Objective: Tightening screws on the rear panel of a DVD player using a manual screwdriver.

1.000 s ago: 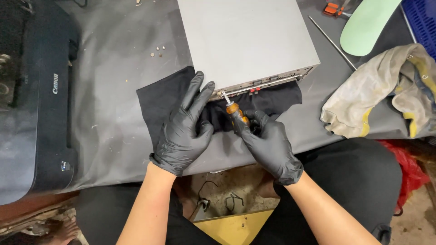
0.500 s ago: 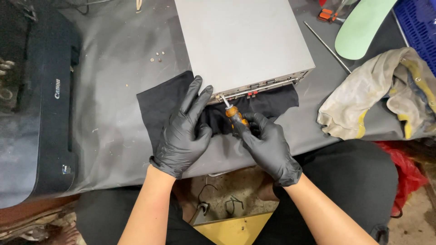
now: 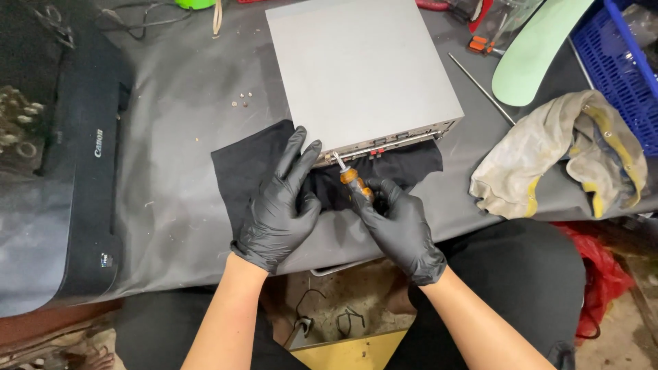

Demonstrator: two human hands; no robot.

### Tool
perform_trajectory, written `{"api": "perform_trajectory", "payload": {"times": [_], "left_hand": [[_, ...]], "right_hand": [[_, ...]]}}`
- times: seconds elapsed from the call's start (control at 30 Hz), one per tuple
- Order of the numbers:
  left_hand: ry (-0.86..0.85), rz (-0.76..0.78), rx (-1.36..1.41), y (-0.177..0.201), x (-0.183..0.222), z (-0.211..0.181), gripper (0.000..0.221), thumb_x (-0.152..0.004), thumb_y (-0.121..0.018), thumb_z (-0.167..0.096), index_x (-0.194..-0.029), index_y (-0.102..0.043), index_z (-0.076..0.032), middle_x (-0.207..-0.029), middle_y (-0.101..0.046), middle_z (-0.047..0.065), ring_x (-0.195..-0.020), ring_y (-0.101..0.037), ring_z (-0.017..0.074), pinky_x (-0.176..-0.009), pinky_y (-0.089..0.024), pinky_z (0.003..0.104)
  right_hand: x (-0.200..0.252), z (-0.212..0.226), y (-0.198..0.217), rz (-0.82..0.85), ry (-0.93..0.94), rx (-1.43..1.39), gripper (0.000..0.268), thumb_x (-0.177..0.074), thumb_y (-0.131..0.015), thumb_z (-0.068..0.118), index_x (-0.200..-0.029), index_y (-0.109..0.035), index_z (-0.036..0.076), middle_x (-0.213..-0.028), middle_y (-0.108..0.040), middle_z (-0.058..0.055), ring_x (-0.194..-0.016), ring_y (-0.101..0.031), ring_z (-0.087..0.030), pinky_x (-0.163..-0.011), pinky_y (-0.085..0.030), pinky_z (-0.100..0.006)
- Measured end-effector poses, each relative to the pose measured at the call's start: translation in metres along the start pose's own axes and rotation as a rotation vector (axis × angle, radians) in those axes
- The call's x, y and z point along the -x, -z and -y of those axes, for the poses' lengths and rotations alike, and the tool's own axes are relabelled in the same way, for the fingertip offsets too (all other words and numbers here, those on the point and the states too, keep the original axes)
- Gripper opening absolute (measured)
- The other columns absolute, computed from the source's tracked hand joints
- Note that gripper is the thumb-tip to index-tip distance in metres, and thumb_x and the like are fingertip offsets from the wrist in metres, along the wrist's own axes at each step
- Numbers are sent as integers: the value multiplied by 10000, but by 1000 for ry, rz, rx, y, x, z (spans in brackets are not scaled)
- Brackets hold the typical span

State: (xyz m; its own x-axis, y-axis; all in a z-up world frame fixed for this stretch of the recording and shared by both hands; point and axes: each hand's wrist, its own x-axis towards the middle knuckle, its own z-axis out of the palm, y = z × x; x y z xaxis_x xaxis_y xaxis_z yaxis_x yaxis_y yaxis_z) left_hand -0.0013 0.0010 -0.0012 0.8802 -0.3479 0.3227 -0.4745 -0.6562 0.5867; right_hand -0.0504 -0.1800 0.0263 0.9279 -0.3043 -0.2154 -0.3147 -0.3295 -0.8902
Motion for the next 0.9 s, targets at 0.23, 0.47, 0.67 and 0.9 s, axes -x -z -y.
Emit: {"api": "perform_trajectory", "payload": {"times": [0.23,0.47,0.67,0.9], "left_hand": [[-10,-26,17,1,-3,2,786,-705,-563,-111,-1469,-465,-269,-1563,-377,45,-1362,-449,306,-1105,-401,441],[-7,-61,28,-7,2,9,760,-708,-573,-128,-1450,-491,-269,-1555,-393,35,-1359,-454,295,-1103,-403,433],[-48,-93,71,-17,4,13,767,-700,-600,-129,-1453,-488,-221,-1560,-372,85,-1396,-399,326,-1132,-367,430],[-141,-177,259,-14,3,3,740,-658,-501,8,-1395,-470,-48,-1549,-339,181,-1447,-354,379,-1171,-365,453]], "right_hand": [[-2,2,2,6,21,10,236,-842,-688,154,-1059,-734,72,-846,-754,-188,-880,-743,-248,-771,-592,-378],[0,-3,-2,17,3,27,271,-855,-702,193,-1102,-730,83,-877,-757,-195,-898,-736,-249,-788,-586,-399],[12,3,-15,-4,0,29,243,-877,-704,222,-1078,-736,89,-884,-760,-193,-912,-734,-256,-813,-572,-408],[12,-28,-25,146,237,-188,280,-996,-484,288,-889,-660,100,-763,-645,-10,-734,-592,-104,-680,-477,-265]]}}
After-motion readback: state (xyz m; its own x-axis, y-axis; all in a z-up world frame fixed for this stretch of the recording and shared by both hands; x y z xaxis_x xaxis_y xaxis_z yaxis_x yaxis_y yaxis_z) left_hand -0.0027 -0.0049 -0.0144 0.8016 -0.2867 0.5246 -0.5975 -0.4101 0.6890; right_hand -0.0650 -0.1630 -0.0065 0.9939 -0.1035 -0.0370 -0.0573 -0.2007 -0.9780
